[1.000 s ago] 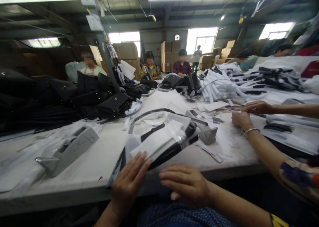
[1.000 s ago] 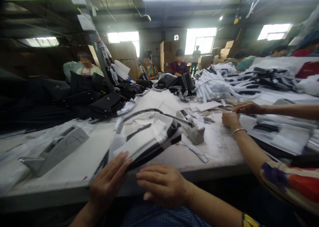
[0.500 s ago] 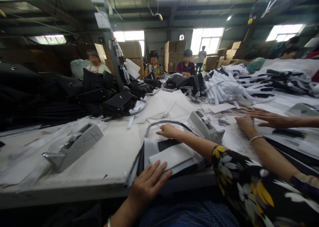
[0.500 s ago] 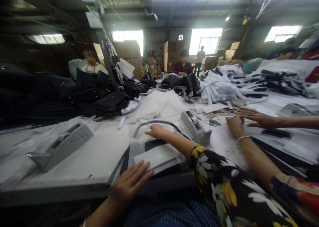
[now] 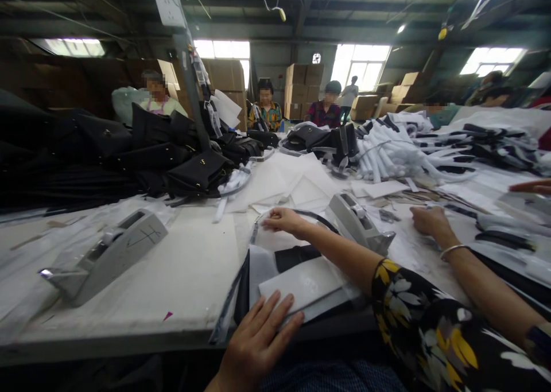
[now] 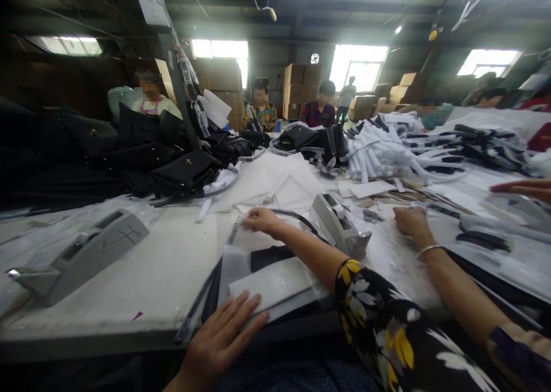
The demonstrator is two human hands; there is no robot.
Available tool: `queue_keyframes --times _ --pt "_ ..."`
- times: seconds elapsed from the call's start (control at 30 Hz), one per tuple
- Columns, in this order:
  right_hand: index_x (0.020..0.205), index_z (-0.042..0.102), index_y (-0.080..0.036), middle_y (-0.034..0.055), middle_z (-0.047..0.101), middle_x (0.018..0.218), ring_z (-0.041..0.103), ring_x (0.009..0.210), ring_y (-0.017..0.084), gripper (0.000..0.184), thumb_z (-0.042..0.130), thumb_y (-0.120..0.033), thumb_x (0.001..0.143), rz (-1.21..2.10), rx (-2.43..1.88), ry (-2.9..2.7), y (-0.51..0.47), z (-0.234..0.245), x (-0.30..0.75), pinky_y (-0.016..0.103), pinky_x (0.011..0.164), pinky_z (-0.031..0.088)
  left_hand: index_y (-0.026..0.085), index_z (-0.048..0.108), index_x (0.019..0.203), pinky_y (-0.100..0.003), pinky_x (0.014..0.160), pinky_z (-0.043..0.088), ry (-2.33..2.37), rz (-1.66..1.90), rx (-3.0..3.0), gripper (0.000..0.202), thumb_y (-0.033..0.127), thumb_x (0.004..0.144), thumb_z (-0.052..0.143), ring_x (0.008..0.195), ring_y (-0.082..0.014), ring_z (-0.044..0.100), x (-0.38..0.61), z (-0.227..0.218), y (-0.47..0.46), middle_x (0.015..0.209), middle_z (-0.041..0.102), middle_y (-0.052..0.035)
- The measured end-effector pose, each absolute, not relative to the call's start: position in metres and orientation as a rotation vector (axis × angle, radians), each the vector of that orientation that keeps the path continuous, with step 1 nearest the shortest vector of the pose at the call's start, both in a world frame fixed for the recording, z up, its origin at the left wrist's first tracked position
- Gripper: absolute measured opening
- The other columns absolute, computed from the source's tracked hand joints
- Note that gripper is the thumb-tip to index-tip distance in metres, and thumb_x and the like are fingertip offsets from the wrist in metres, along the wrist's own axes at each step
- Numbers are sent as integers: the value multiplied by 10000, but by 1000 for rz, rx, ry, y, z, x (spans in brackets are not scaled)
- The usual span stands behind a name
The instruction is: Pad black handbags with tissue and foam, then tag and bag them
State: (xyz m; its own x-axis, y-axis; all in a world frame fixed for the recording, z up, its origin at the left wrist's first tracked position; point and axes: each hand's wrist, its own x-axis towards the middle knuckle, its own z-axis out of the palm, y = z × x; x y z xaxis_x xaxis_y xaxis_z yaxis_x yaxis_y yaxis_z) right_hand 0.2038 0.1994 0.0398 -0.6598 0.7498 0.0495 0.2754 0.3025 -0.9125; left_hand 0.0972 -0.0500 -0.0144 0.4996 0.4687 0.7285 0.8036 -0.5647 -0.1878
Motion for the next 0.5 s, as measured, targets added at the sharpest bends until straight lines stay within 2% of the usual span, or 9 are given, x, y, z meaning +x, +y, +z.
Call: queue_keyframes --times 0.1,0.2,0.3,0.4,0.5 --pt "999 613 -127 77 759 897 724 875 174 234 720 -285 863 1418 -802 -2010 190 46 210 316 834 576 248 602 1325 -386 1063 501 -1056 -879 -2239 391 108 996 444 1295 -238 545 98 -14 -50 1367 615 -44" --pt "1050 681 -150 58 774 957 729 945 201 278 734 -293 818 1388 -587 -2060 165 58 227 338 919 555 252 604 1322 -392 1063 502 -1080 -879 -2246 389 115 1000 433 1305 -240 535 99 -15 -51 1363 618 -37" --pt "999 759 -184 29 773 1006 720 983 197 186 620 -229 884 1150 -465 -2382 137 66 250 317 948 539 252 602 1323 -395 1084 482 -1101 -890 -2241 388 118 998 440 1311 -232 530 99 -14 -52 1367 617 -33" --pt "1068 762 -221 33 744 1134 693 1074 178 298 505 -157 931 966 -331 -2587 116 64 269 310 997 518 257 601 1322 -393 1092 474 -1127 -882 -2263 397 102 987 455 1266 -204 574 100 -13 -52 1328 646 -26" --pt "1137 741 -204 71 717 1202 661 1148 181 300 514 -173 944 871 -229 -2657 104 56 279 321 1042 495 269 589 1331 -388 1091 476 -1151 -892 -2271 416 88 978 464 1220 -174 608 99 -13 -53 1280 677 -16"
